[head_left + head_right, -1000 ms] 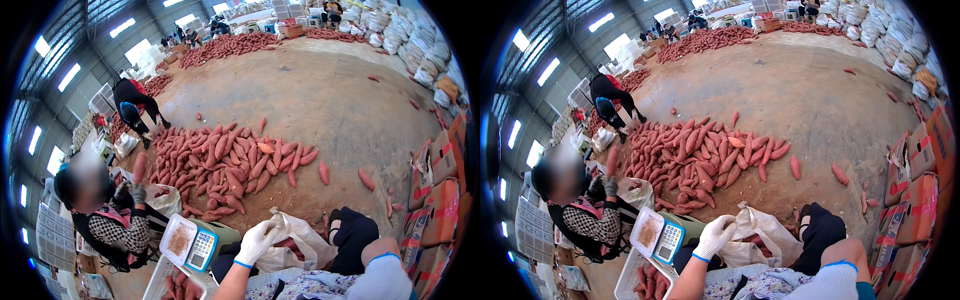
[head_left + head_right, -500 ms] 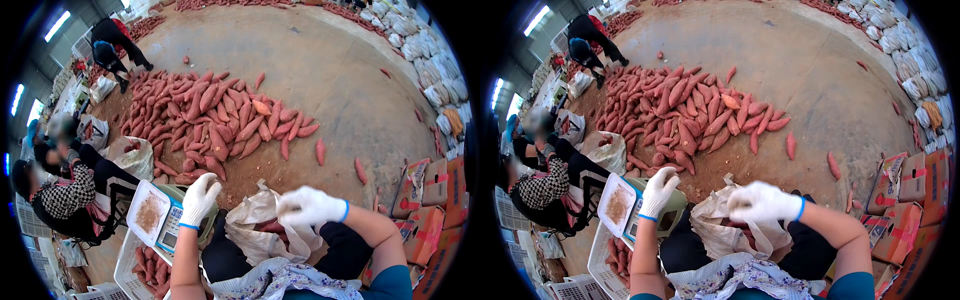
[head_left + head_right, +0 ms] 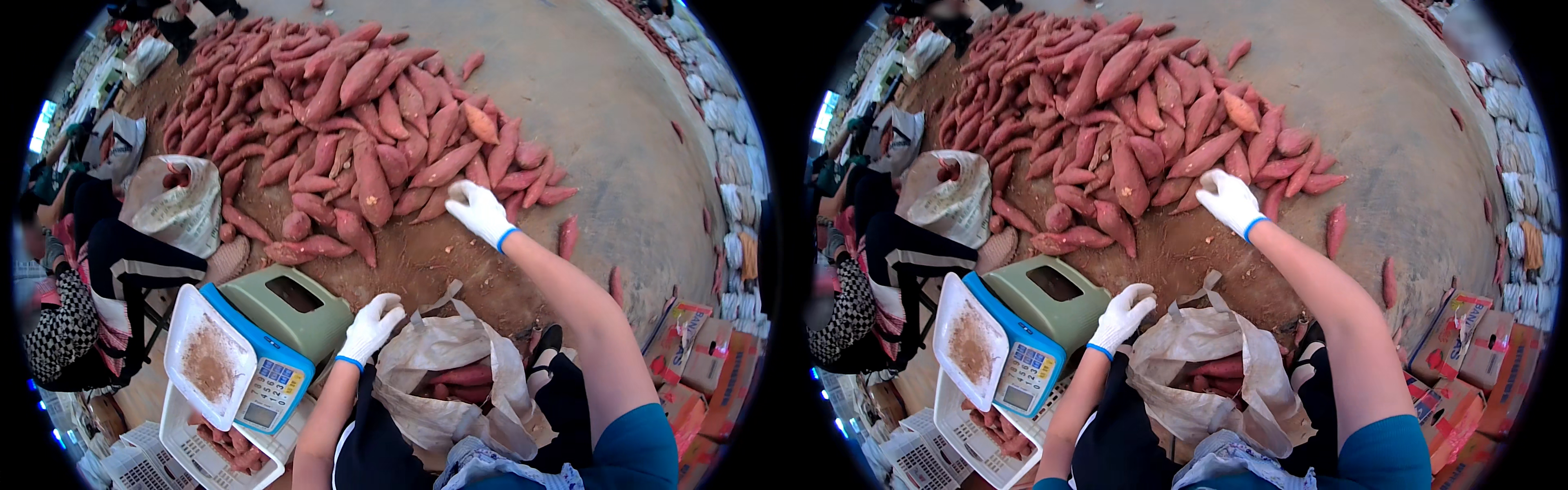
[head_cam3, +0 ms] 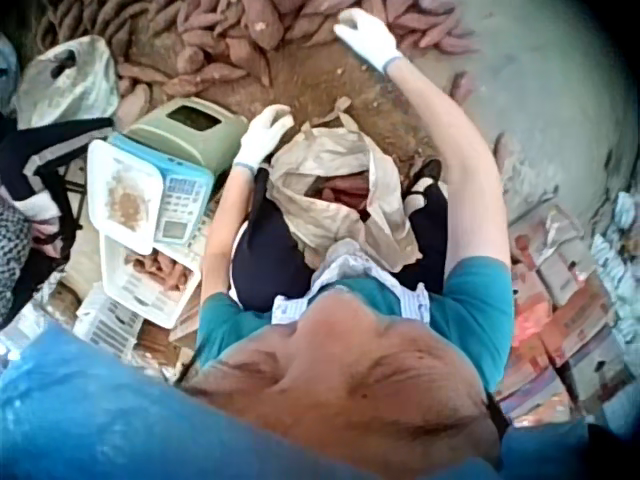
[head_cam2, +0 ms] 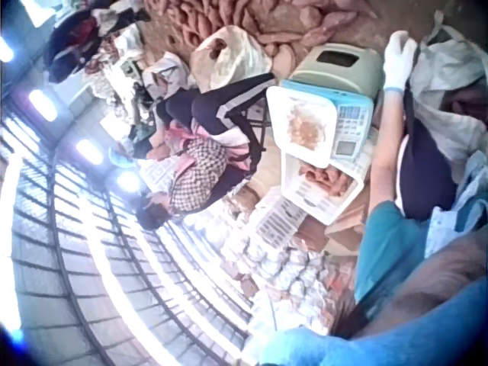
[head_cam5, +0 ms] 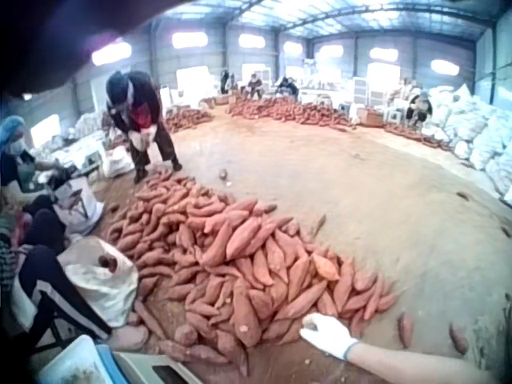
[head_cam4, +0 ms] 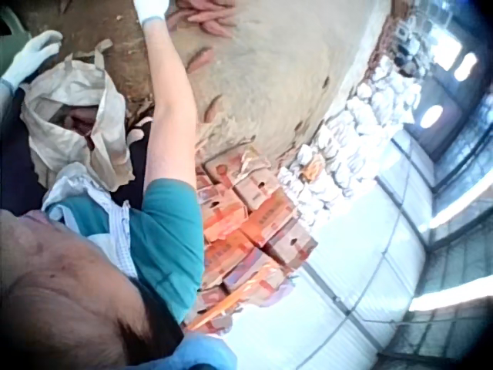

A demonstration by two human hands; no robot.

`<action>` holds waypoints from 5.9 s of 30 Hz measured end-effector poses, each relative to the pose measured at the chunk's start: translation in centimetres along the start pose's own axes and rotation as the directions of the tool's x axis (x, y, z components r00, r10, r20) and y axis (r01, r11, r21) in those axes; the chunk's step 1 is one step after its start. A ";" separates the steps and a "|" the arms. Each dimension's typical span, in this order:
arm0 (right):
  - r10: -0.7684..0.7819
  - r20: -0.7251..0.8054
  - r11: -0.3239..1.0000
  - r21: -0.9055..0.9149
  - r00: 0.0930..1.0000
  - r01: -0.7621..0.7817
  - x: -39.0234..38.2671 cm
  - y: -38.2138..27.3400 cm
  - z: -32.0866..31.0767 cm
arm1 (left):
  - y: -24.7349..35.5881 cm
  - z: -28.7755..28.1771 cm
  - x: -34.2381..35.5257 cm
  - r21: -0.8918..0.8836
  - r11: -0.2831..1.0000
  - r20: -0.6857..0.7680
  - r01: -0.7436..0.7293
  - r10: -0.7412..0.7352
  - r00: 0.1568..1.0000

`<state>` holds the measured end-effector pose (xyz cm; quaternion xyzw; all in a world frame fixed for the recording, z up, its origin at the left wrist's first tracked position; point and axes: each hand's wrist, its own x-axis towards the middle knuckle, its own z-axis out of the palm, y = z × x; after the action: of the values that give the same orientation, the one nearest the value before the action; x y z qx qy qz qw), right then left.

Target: The person sits on the floor in a warehouse and sorts sweet potatoes from a large pile into a white plastic basket. They use a digital scale to weigh the potatoes and place them into a bag. Another person is visible in the background performing similar tasks.

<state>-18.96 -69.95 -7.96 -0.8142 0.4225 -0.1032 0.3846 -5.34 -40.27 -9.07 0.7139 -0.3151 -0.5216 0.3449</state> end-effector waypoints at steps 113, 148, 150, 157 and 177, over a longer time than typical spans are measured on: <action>0.263 0.172 0.295 0.923 0.949 -0.249 -31.9 -10.1 -12.9 | 8.2 -24.5 -28.3 0.639 0.705 -0.681 0.307 0.334 0.651; 0.317 0.200 0.309 0.903 0.927 -0.300 -31.6 -14.2 -11.1 | -16.7 -20.8 -42.2 -0.852 0.039 -0.443 -0.523 -0.587 0.678; 0.339 0.235 0.251 0.911 0.911 -0.328 -31.4 -13.6 -10.6 | -18.7 -19.2 -40.7 -0.853 -0.118 -0.257 -0.508 -0.752 0.606; 0.314 0.243 0.194 0.930 0.918 -0.312 -31.6 -17.0 -8.0 | -12.4 -18.1 -37.7 -0.995 -0.100 0.062 -0.027 -0.780 0.623; 0.231 0.309 0.019 0.947 0.923 -0.322 -33.2 -17.3 -9.7 | -8.0 -19.6 -25.6 -0.843 0.308 -0.507 -0.441 -0.180 0.843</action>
<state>-33.83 -43.72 16.19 -0.2432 0.3764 -0.2559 0.8565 7.67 -11.79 2.11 0.4568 0.0940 -0.3613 0.8074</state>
